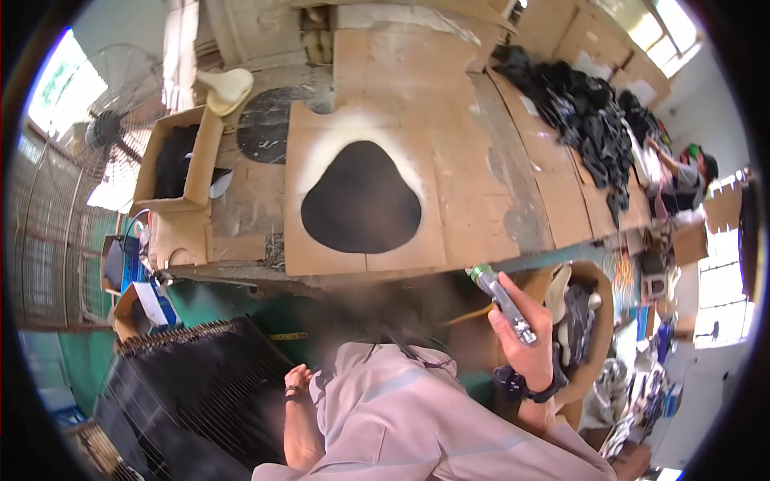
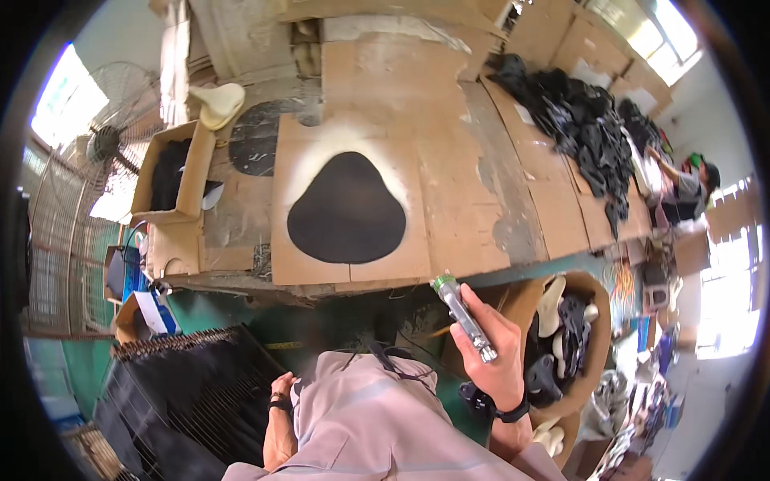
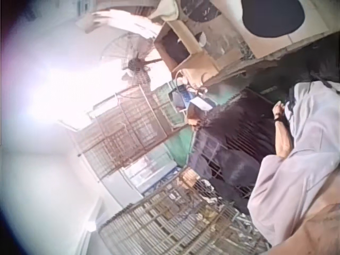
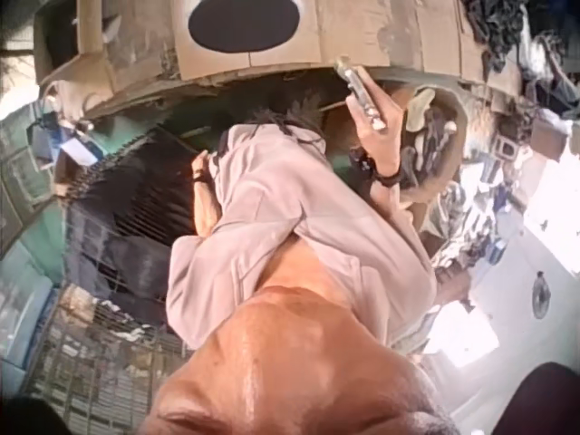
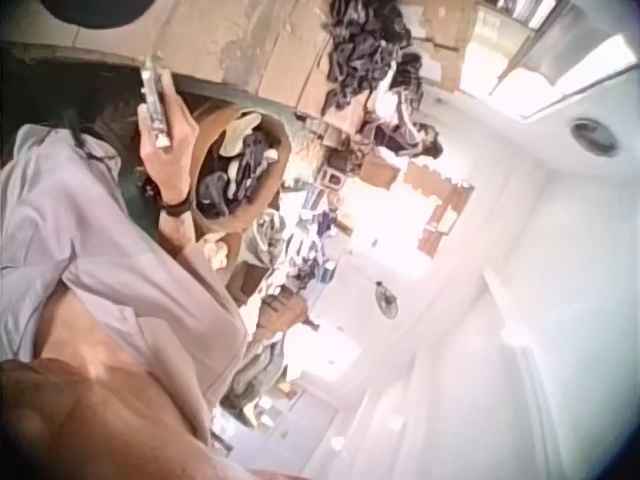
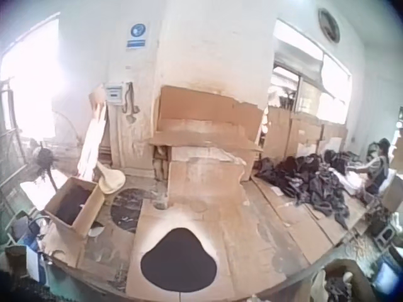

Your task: The person repeatedly picks up black plastic parts from a cardboard surface, sprays them with a handheld spray gun, and places them onto a wire rack. The person continues this cycle of picking, spraying, and placing parts throughout the video.

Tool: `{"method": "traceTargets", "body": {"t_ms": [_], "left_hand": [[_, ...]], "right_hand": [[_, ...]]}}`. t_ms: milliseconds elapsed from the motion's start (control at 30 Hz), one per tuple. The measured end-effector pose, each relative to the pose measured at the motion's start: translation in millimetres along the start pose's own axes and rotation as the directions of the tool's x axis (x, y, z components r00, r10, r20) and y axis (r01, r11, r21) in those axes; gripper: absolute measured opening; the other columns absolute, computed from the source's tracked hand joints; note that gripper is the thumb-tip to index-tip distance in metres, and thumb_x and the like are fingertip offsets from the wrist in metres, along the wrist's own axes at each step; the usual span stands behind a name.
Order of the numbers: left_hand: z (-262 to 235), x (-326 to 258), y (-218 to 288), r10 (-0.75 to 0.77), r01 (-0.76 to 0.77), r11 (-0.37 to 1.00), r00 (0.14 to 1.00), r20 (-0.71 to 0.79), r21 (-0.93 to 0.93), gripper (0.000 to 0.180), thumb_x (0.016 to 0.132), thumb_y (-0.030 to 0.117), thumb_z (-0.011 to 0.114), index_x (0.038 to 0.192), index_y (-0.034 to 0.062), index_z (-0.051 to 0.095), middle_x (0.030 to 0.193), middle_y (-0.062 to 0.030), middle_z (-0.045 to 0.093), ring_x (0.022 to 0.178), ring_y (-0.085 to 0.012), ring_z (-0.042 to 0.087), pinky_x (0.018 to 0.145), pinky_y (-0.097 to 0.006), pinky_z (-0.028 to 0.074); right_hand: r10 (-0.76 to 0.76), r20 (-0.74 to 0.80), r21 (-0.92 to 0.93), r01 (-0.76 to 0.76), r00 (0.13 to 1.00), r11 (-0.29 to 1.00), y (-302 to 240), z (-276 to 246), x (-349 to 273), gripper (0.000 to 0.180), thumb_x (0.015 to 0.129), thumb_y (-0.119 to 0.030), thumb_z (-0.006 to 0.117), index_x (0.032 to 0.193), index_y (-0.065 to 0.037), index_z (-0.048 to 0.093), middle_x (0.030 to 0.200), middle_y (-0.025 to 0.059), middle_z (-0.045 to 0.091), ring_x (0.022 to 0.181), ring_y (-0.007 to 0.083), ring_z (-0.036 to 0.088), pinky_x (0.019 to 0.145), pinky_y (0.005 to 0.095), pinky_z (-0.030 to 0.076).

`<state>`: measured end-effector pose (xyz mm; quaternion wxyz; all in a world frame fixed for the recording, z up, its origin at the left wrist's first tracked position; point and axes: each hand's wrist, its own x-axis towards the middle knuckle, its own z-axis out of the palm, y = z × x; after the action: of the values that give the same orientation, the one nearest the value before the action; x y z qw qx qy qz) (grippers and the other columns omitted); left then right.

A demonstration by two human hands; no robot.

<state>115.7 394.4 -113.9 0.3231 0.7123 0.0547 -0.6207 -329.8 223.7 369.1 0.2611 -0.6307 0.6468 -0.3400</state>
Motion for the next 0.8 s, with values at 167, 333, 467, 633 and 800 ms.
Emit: {"method": "traceTargets", "body": {"t_ms": [167,333,467,633,800], "left_hand": [[-1.5,-4.7,4.2,0.143,-0.076,0.911,0.980,-0.137,0.405,0.027,0.085,0.016,0.070,0.108,0.0028,0.075,0.099,-0.0104,0.072,0.091,-0.0194,0.068,0.082,-0.032,0.053],[4.3,-8.4,32.5,0.051,-0.042,0.993,0.995,-0.086,0.108,0.012,0.089,0.004,0.062,0.100,0.0038,0.067,0.067,-0.0041,0.057,0.050,-0.0129,0.053,0.043,-0.025,0.039],[13.5,-7.3,62.8,0.029,-0.029,0.999,0.999,0.046,-0.014,0.018,0.091,0.002,0.054,0.077,0.0136,0.052,0.061,0.0013,0.043,0.049,-0.0116,0.045,0.043,-0.028,0.038],[21.1,-0.1,79.8,0.061,-0.062,0.995,0.998,0.009,0.084,0.009,0.094,0.011,0.056,0.102,0.0092,0.058,0.065,0.0018,0.048,0.053,-0.0136,0.052,0.048,-0.029,0.050],[11.6,20.9,69.9,-0.063,0.054,0.979,0.997,0.038,0.196,0.032,0.094,0.018,0.062,0.123,0.0057,0.059,0.080,-0.0020,0.065,0.066,-0.0174,0.067,0.060,-0.036,0.059]], "right_hand": [[0.032,0.224,0.036,-0.041,0.974,0.999,-11.1,3.5,-14.1,0.051,0.081,-0.002,0.074,0.130,0.001,0.062,0.109,0.0205,0.071,0.088,0.0261,0.069,0.080,0.0312,0.052],[-0.012,0.053,0.028,0.010,0.999,1.000,-10.6,20.9,-7.5,0.051,0.081,0.004,0.071,0.131,0.000,0.061,0.096,0.0188,0.070,0.080,0.0313,0.069,0.073,0.0347,0.054],[-0.044,-0.078,0.037,0.047,0.996,0.998,-8.6,22.5,0.6,0.046,0.084,0.002,0.069,0.130,0.001,0.062,0.091,0.0162,0.070,0.071,0.0253,0.066,0.068,0.0316,0.053],[0.097,-0.014,-0.055,-0.097,0.995,0.994,-17.5,0.5,-19.5,0.047,0.082,0.002,0.069,0.128,0.001,0.063,0.097,0.0184,0.072,0.077,0.0273,0.069,0.072,0.0318,0.053],[0.163,0.214,0.007,-0.168,0.963,0.986,-28.2,0.3,-35.3,0.052,0.080,0.002,0.072,0.130,0.000,0.062,0.101,0.0200,0.071,0.082,0.0299,0.070,0.076,0.0324,0.053]]}}
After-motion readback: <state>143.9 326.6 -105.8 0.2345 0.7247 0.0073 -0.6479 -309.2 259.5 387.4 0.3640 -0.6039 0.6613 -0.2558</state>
